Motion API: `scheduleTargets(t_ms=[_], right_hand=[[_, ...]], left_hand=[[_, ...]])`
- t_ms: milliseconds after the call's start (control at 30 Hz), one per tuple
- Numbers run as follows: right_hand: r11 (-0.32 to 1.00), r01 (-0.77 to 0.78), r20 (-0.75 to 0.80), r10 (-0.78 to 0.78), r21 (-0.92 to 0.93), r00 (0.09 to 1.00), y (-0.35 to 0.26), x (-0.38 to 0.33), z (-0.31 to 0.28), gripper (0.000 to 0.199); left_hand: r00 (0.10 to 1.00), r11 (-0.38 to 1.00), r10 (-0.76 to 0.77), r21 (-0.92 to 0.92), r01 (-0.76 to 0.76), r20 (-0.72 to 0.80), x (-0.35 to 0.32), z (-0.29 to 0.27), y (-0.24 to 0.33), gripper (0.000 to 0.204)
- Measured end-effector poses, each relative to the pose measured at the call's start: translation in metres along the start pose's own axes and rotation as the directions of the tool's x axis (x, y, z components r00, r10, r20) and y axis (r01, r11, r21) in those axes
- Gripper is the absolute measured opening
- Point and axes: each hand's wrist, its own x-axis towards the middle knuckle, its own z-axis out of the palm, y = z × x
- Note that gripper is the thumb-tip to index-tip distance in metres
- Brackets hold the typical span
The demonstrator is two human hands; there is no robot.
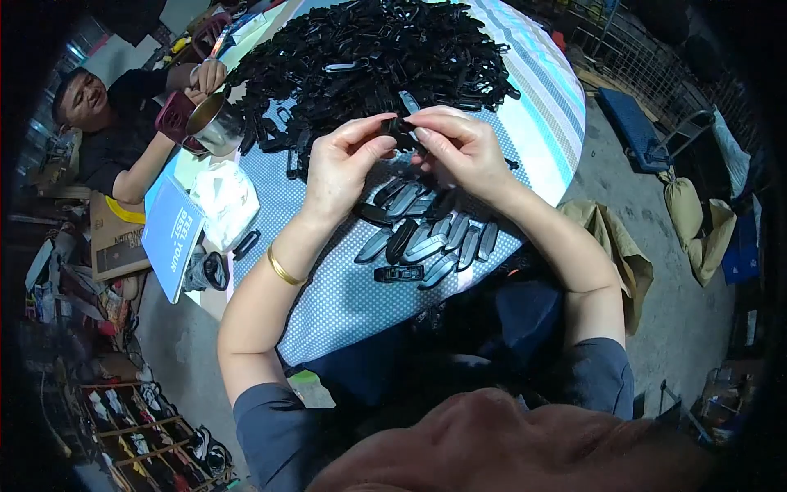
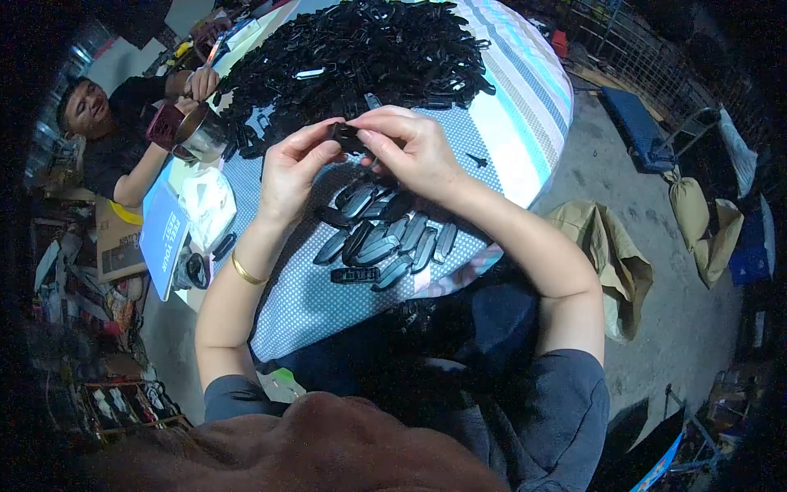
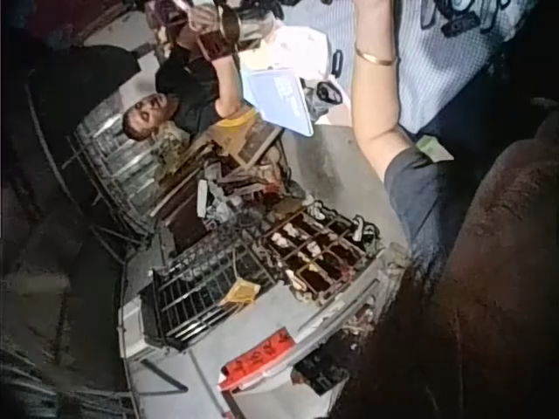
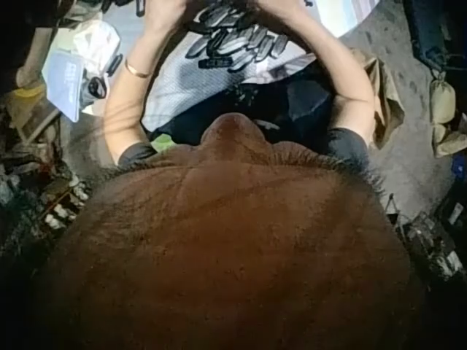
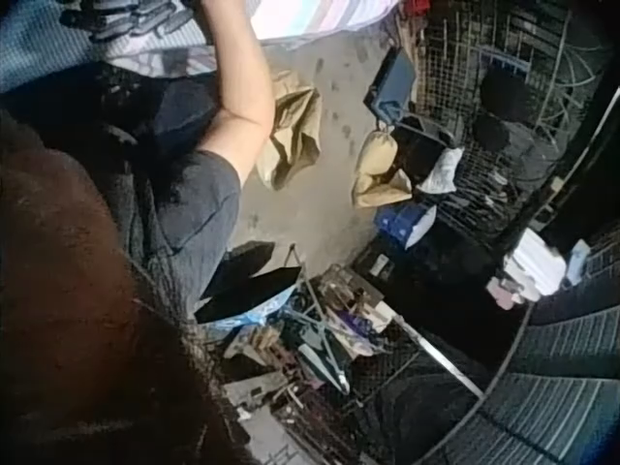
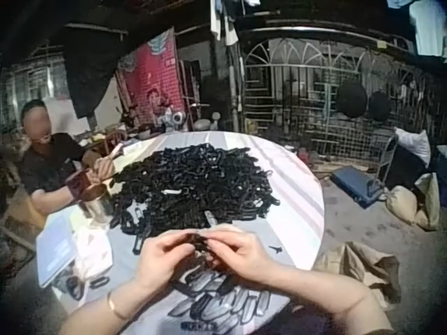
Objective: Inspecting and sorting a large quantity of small black plastic hardware components on a table.
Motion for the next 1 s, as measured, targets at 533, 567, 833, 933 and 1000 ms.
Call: scheduleTargets(t_ms=[533, 567, 833, 933, 1000], right_hand=[[0.931, 0.059, -0.065, -0.088, -0.36, 0.994, 0.005, 0.0, 0.011, 0.023], [0.933, -0.08, -0.021, 0.077, -0.351, 0.997, 0.003, 0.001, 0.009, 0.026], [0.913, 0.066, 0.003, -0.07, -0.402, 0.998, 0.001, -0.005, 0.015, 0.033], [0.866, -0.071, 0.294, 0.243, -0.494, 0.924, -0.017, 0.009, -0.001, 0.031], [0.818, 0.154, 0.337, 0.052, -0.555, 0.94, -0.001, 0.017, -0.028, 0.031]], left_hand=[[0.999, 0.964, -0.036, -0.263, 0.027, -0.028, 0.0, 0.005, -0.009, 0.027], [0.999, 0.967, -0.042, -0.253, 0.04, -0.002, 0.0, 0.002, -0.008, 0.026], [0.988, 0.995, 0.063, -0.085, -0.052, 0.139, -0.001, -0.007, -0.001, 0.024], [0.992, 1.0, 0.019, 0.007, -0.02, 0.122, 0.001, -0.012, 0.004, 0.024], [0.956, 0.979, -0.077, 0.202, 0.019, 0.284, 0.006, -0.017, 0.009, 0.026]])
